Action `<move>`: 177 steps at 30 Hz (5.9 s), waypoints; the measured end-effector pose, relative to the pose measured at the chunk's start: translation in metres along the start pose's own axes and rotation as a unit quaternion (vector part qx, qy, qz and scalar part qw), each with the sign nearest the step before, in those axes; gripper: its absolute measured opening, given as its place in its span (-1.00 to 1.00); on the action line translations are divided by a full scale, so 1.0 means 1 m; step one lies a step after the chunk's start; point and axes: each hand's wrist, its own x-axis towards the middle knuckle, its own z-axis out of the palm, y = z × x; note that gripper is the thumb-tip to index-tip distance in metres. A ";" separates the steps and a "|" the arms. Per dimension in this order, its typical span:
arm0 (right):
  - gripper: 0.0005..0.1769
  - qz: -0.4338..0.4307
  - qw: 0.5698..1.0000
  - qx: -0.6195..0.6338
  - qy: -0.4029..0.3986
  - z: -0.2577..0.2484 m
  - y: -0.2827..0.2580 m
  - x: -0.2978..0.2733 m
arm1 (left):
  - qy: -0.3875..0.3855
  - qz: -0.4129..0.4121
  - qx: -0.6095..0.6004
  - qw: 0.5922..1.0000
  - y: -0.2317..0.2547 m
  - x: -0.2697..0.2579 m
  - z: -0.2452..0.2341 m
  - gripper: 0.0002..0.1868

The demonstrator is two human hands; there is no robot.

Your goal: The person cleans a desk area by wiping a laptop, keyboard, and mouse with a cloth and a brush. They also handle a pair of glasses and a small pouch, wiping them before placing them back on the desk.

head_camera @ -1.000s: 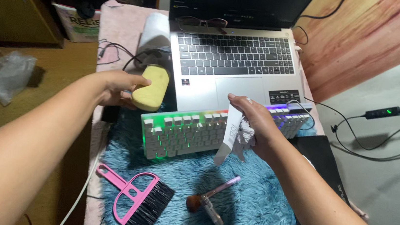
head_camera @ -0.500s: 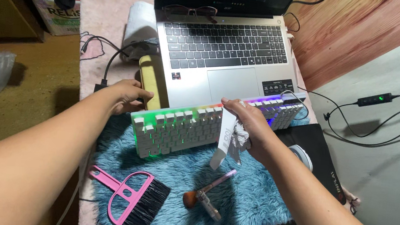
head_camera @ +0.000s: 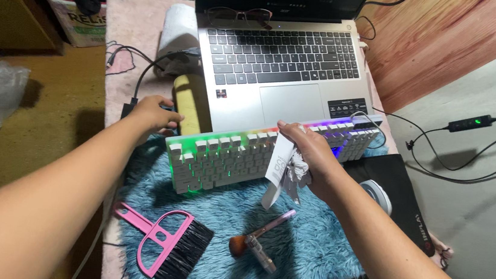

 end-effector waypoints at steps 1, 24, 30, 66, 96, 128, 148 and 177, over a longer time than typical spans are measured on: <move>-0.64 -0.001 1.000 0.002 0.000 0.000 0.002 0.001 | 0.004 0.017 -0.030 0.999 0.004 -0.008 -0.004 -0.58; -0.44 0.075 0.992 0.069 0.079 -0.147 0.113 0.006 | -0.131 0.190 0.498 0.836 -0.008 -0.265 0.199 -0.24; -0.39 0.102 0.988 0.112 0.039 -0.174 0.114 -0.011 | -0.196 0.295 0.547 0.759 -0.011 -0.273 0.187 -0.44; -0.64 0.024 0.993 0.059 -0.100 -0.142 0.079 -0.011 | 0.105 0.171 0.029 0.979 0.033 -0.239 0.155 -0.68; -0.38 -0.022 0.978 0.047 -0.200 -0.109 0.017 -0.037 | 0.092 0.208 0.083 0.970 0.092 -0.228 0.179 -0.65; -0.18 -0.031 0.954 -0.075 -0.288 -0.082 0.006 -0.057 | -0.289 0.042 -0.016 0.956 0.132 -0.253 0.147 -0.74; -0.32 -0.084 0.971 -0.034 -0.219 -0.073 0.014 -0.055 | -0.315 0.021 0.005 0.949 0.146 -0.264 0.133 -0.64; -0.40 -0.153 0.904 -0.312 -0.247 -0.070 0.009 -0.049 | -0.226 0.115 0.310 0.916 0.148 -0.223 0.137 -0.71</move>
